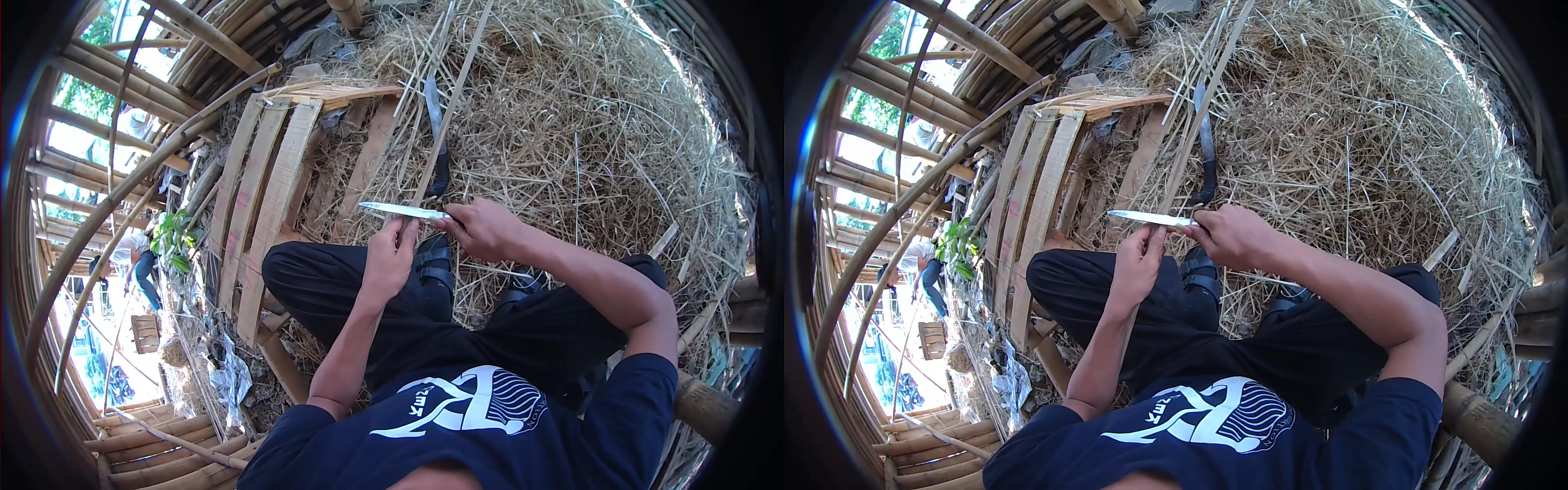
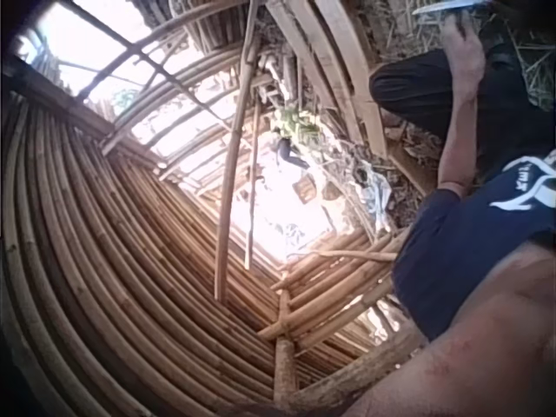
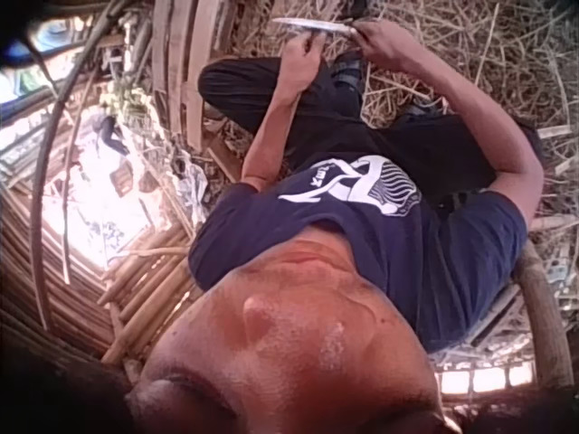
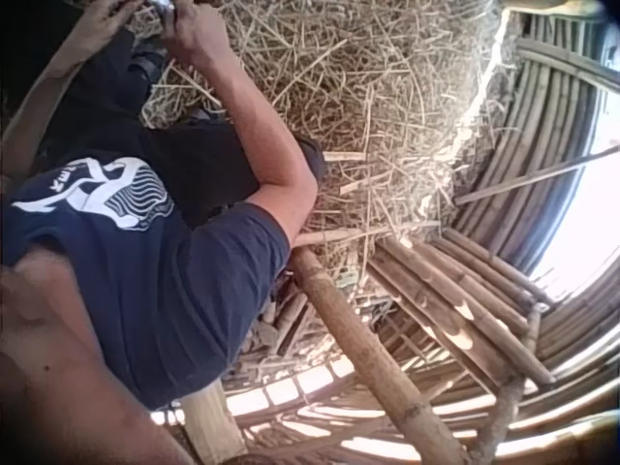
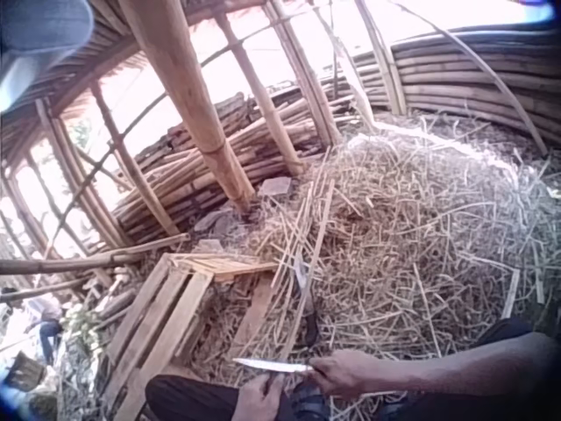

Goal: The person splits a bamboo strip using a machete, then scrapes and shaves the strip using a small knife.

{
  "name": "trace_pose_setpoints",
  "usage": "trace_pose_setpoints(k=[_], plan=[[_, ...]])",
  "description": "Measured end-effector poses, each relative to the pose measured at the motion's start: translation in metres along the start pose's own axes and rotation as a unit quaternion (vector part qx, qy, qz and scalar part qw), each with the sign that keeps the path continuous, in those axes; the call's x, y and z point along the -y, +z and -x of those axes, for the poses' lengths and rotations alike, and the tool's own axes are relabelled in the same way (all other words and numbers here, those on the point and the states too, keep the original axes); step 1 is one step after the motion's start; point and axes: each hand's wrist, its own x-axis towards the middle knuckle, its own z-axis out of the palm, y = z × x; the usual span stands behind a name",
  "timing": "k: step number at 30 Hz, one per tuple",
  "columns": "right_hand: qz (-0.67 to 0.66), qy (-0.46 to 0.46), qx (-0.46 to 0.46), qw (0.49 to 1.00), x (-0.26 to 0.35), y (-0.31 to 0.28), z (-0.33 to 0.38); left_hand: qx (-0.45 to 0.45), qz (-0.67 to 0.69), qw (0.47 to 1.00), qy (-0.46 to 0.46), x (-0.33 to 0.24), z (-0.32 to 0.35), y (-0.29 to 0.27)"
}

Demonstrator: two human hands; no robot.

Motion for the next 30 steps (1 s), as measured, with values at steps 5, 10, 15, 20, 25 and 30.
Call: trace_pose_setpoints(k=[5, 10, 15, 20, 25, 30], plan=[[0.072, -0.048, -0.051, 0.995, -0.027, -0.001, -0.009, -0.065, -0.084, 0.992, 0.074, -0.007, 0.002, 0.011], [0.126, -0.056, -0.041, 0.99, -0.052, 0.005, -0.021, -0.076, -0.111, 0.987, 0.085, -0.002, 0.001, 0.012], [0.167, -0.084, -0.053, 0.981, -0.059, -0.001, -0.031, -0.098, -0.138, 0.981, 0.097, 0.004, 0.0, 0.011], [0.124, 0.309, -0.355, 0.874, -0.215, -0.134, -0.01, -0.063, -0.133, 0.988, 0.05, 0.023, 0.061, -0.008], [0.033, 0.267, -0.446, 0.854, -0.172, -0.175, 0.0, -0.015, 0.128, 0.985, -0.118, 0.021, 0.038, -0.027], [-0.022, 0.16, -0.159, 0.974, -0.036, -0.089, -0.021, -0.025, 0.054, 0.997, -0.048, 0.027, 0.005, -0.015]])
